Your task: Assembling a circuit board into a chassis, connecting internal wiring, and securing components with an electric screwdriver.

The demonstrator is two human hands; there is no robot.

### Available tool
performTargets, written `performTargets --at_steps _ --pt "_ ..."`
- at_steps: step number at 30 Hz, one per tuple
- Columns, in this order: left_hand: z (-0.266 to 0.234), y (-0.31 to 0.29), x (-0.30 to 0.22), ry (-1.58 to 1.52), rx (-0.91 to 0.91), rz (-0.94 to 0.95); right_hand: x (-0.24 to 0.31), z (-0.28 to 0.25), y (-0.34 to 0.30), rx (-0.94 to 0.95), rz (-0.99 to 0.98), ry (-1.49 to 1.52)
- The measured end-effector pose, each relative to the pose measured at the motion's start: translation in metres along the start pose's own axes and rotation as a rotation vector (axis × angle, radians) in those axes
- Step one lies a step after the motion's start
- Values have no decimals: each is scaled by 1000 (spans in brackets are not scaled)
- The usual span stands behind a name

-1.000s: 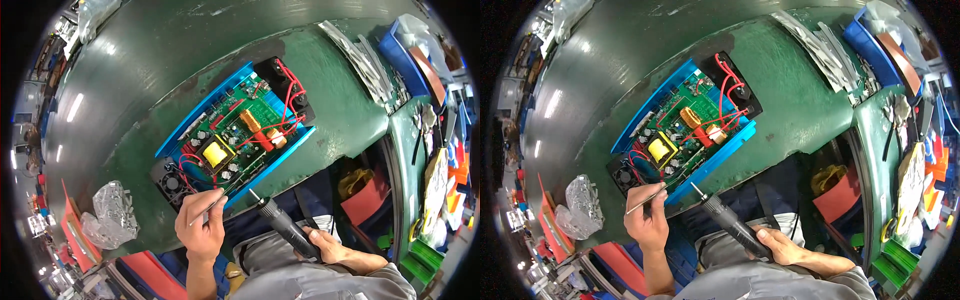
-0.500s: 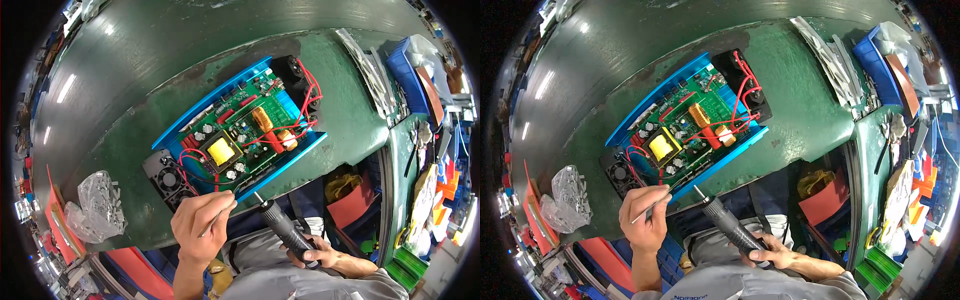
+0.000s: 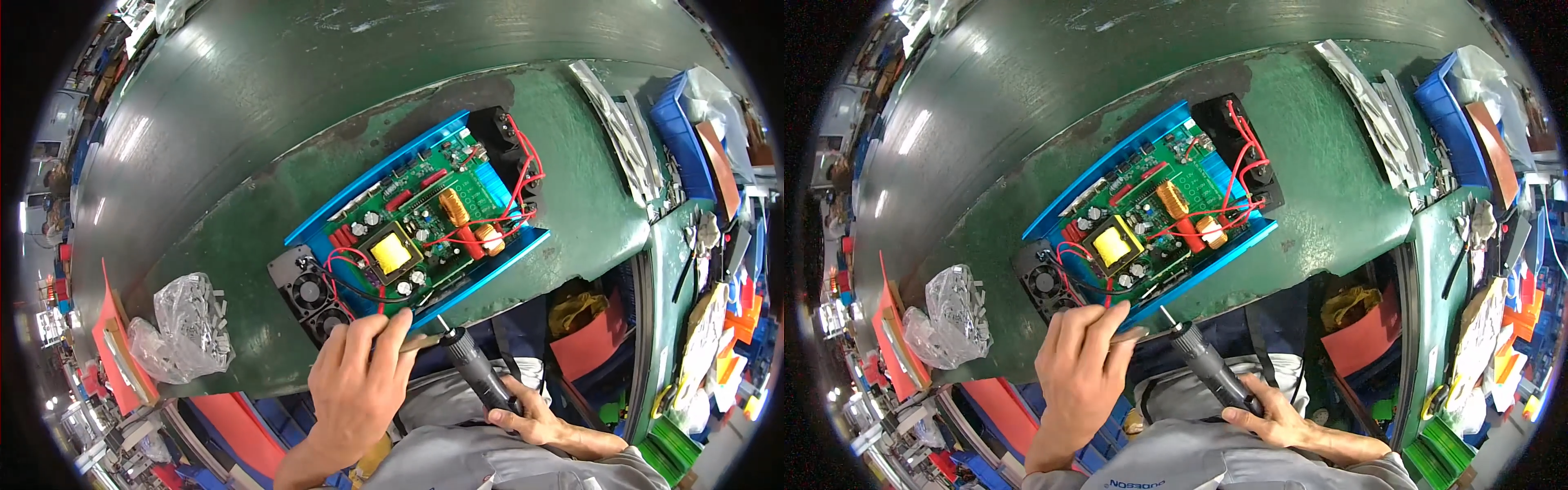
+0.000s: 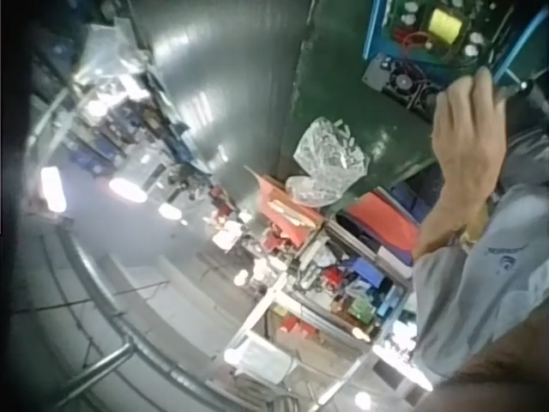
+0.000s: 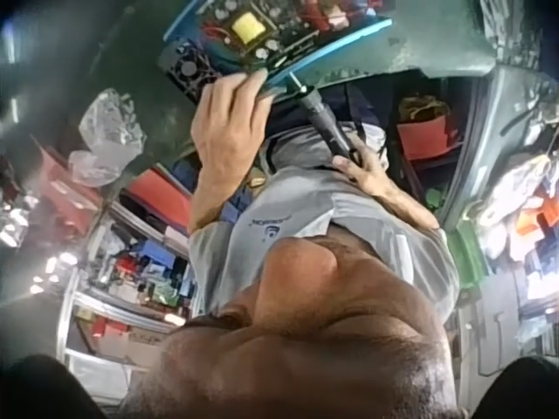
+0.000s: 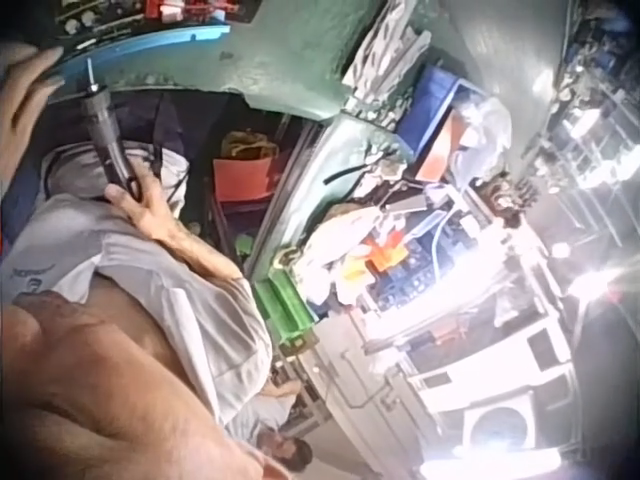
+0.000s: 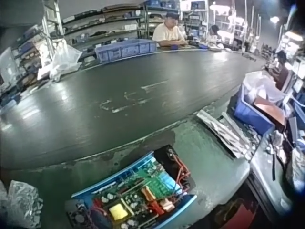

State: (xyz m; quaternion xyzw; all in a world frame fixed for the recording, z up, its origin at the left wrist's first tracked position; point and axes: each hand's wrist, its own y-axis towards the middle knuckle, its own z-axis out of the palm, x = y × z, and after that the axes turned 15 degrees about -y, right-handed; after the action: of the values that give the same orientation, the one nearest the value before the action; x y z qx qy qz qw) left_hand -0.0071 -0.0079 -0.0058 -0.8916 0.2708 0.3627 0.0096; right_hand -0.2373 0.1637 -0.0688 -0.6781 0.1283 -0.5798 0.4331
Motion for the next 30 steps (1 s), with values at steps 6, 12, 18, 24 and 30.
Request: performTargets --at_steps 6,12,18,24,30 --pt "10 5 1 202 148 1 -1 1 0 3 -75 75" --pt "8 8 -2 243 219 -34 1 8 4 -57 -159 171" --pt "3 10 1 278 334 12 -4 12 11 -10 -81 243" --pt "1 17 4 313 340 111 -22 15 30 521 -122 951" --pt "-4 40 -12 111 215 100 -37 -4 -18 -115 -45 347"
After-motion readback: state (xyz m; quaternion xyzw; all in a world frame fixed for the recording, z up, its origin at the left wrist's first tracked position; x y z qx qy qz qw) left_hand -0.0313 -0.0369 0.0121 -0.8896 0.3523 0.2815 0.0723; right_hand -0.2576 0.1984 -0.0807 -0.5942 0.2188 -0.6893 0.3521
